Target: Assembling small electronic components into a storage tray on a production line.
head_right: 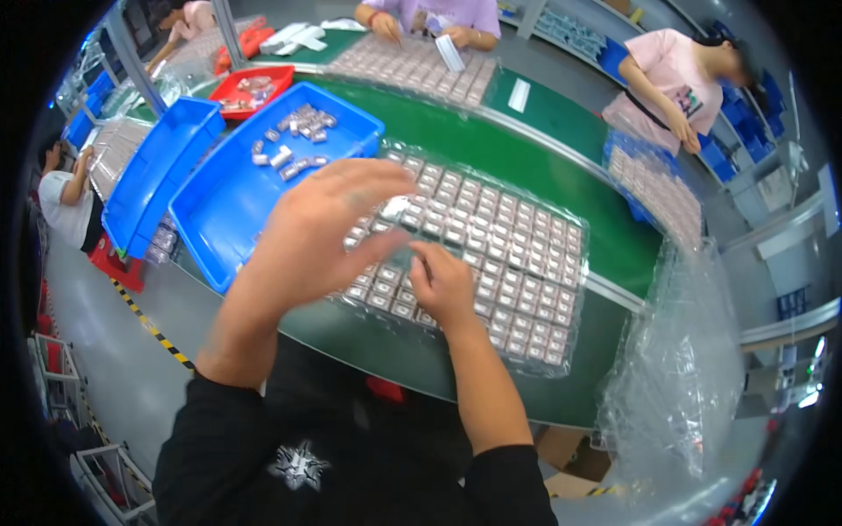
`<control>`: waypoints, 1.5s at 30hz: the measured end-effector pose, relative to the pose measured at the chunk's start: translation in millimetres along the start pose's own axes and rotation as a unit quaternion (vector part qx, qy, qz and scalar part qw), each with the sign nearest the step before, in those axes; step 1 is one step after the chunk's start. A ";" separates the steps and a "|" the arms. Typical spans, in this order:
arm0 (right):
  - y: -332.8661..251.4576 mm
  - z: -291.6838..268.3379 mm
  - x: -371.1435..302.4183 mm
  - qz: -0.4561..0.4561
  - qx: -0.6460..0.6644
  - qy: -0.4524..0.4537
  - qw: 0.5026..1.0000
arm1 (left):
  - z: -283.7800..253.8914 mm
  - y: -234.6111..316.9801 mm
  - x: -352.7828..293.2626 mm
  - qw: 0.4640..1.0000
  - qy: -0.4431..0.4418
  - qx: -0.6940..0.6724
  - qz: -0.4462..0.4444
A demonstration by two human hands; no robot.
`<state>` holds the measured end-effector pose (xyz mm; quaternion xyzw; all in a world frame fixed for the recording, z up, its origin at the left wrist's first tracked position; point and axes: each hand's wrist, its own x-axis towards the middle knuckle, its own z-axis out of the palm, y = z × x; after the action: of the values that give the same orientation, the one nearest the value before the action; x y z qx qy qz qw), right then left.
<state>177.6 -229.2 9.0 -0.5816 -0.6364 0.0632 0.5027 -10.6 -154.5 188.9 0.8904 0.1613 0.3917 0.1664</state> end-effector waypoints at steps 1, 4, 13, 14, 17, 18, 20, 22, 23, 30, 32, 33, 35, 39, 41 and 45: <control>11.9 -4.5 -5.7 -0.005 -0.010 0.021 1.000 | -7.4 33.2 18.7 0.996 -0.034 -0.012 0.078; 12.8 -0.4 17.8 0.026 -0.014 -0.016 0.999 | -42.5 110.3 35.5 0.978 -0.030 -0.123 0.165; 3.1 13.0 13.6 0.040 0.023 0.040 0.998 | -75.9 115.5 39.6 0.979 -0.101 -0.116 0.134; 6.5 4.5 10.7 0.040 0.019 0.043 0.998 | -80.3 114.7 41.3 0.979 -0.113 -0.107 0.135; 3.2 -4.7 8.6 0.075 -0.003 0.035 0.997 | -100.5 114.2 47.1 0.975 -0.157 -0.077 0.134; 5.3 -1.2 2.9 0.088 -0.001 0.034 0.996 | -106.1 114.7 50.3 0.974 -0.171 -0.062 0.136; 11.9 4.0 -0.8 0.067 -0.007 0.048 0.997 | -115.7 117.2 55.3 0.970 -0.195 -0.038 0.138; 8.5 4.9 -0.4 0.064 0.002 0.050 0.997 | -123.6 120.9 58.3 0.967 -0.213 -0.020 0.138; 7.2 3.3 -0.8 0.067 0.000 0.049 0.997 | -127.5 122.6 59.3 0.966 -0.221 -0.012 0.136; 11.0 1.9 -2.3 0.063 -0.017 0.075 0.995 | -158.3 131.1 65.5 0.951 -0.266 0.035 0.152; 0.5 6.2 5.4 0.034 -0.005 0.079 0.996 | -151.3 134.0 83.9 0.949 -0.274 0.058 0.146; -5.2 5.6 4.5 0.016 -0.009 0.077 0.997 | -147.6 135.9 93.5 0.947 -0.279 0.070 0.142; -13.4 -4.6 -2.3 -0.002 -0.004 0.095 0.995 | -158.4 134.8 86.9 0.941 -0.292 0.088 0.147; -45.7 -10.8 -32.7 -0.111 -0.030 0.099 0.988 | -201.8 165.7 58.1 0.921 -0.323 0.178 0.123; -75.3 -6.3 -46.2 -0.133 -0.008 0.011 0.991 | -189.3 149.0 39.1 0.986 -0.131 -0.014 0.103; -47.0 -10.4 -141.7 0.048 0.080 -0.045 0.995 | -198.8 96.9 40.4 0.981 -0.130 -0.112 0.089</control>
<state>127.5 -363.2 -34.9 -0.5662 -0.6227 0.1639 0.5146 -118.9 -190.4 382.6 0.9203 0.0133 0.3013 0.2493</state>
